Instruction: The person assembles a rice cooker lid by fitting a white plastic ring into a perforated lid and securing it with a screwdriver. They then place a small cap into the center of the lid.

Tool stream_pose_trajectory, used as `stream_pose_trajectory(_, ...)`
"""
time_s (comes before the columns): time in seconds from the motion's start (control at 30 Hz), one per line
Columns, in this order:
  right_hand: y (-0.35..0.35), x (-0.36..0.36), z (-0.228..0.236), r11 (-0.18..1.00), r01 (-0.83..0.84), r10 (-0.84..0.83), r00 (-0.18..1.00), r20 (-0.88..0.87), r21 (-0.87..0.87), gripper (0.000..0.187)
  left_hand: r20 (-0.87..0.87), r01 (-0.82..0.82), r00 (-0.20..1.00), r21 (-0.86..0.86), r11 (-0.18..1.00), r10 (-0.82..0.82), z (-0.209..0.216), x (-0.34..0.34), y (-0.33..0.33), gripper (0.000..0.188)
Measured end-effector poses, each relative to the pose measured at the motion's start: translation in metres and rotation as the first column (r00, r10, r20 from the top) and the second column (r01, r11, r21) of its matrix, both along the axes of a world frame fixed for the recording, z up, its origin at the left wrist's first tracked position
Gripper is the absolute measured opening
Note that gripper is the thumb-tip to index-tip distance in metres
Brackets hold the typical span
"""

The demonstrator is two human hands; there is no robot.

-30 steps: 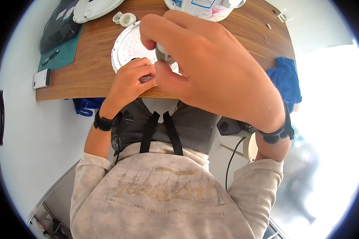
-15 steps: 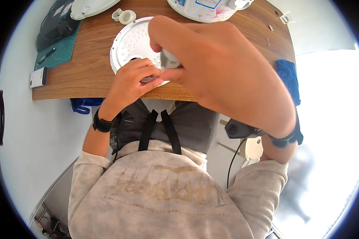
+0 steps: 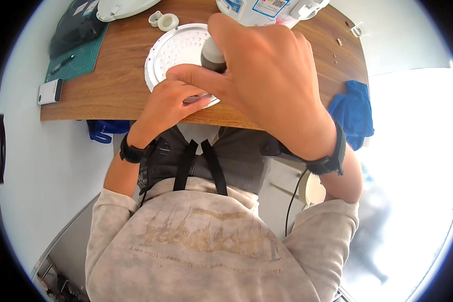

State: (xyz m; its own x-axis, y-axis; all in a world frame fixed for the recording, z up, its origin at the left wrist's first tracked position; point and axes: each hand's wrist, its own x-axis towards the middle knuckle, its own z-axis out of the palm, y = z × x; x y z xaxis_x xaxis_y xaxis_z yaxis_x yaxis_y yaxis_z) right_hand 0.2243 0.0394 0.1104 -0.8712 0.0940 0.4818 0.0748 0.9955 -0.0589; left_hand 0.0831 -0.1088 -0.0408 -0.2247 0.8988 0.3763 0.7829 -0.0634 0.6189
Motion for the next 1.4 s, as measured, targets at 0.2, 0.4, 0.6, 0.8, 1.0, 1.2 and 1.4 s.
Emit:
stream_pose_trajectory(0.2, -0.009, 0.010, 0.008, 0.975, 0.039, -0.033, 0.999, 0.030, -0.221, 0.028, -0.028, 0.011, 1.000, 0.050, 0.999, -0.009, -0.003, -0.001, 0.000, 0.017)
stream_pose_trajectory(0.4, -0.010, 0.022, 0.014, 0.935, -0.011, 0.042, 0.996, 0.080, -0.354, 0.022, 0.003, 0.005, 1.000, -0.060, 0.998, -0.005, 0.005, -0.001, 0.000, 0.019)
stream_pose_trajectory(0.6, -0.005, 0.036, 0.017, 0.898, 0.039, 0.018, 0.992, 0.125, -0.438, 0.027, 0.021, 0.005, 1.000, -0.023, 1.000, -0.004, 0.002, 0.000, 0.000, 0.019)
stream_pose_trajectory(0.8, 0.011, 0.047, 0.018, 0.919, -0.010, 0.089, 0.979, 0.181, -0.394, 0.029, 0.035, 0.003, 0.999, -0.016, 1.000, -0.002, 0.003, 0.000, 0.000, 0.015)
stream_pose_trajectory(1.0, 0.023, 0.047, 0.020, 0.872, 0.058, 0.100, 0.951, 0.294, -0.485, 0.031, 0.020, -0.010, 1.000, -0.014, 1.000, 0.010, 0.002, 0.000, 0.000, 0.015)
stream_pose_trajectory(1.2, 0.016, 0.035, 0.029, 0.918, -0.091, 0.222, 0.924, 0.310, -0.386, 0.031, 0.054, 0.001, 0.999, -0.035, 0.999, 0.001, 0.002, -0.001, 0.001, 0.014)
stream_pose_trajectory(1.4, 0.010, 0.034, 0.031, 0.950, -0.150, 0.230, 0.930, 0.289, -0.274, 0.027, 0.048, 0.007, 0.999, -0.034, 0.999, -0.005, 0.004, 0.000, 0.000, 0.015)
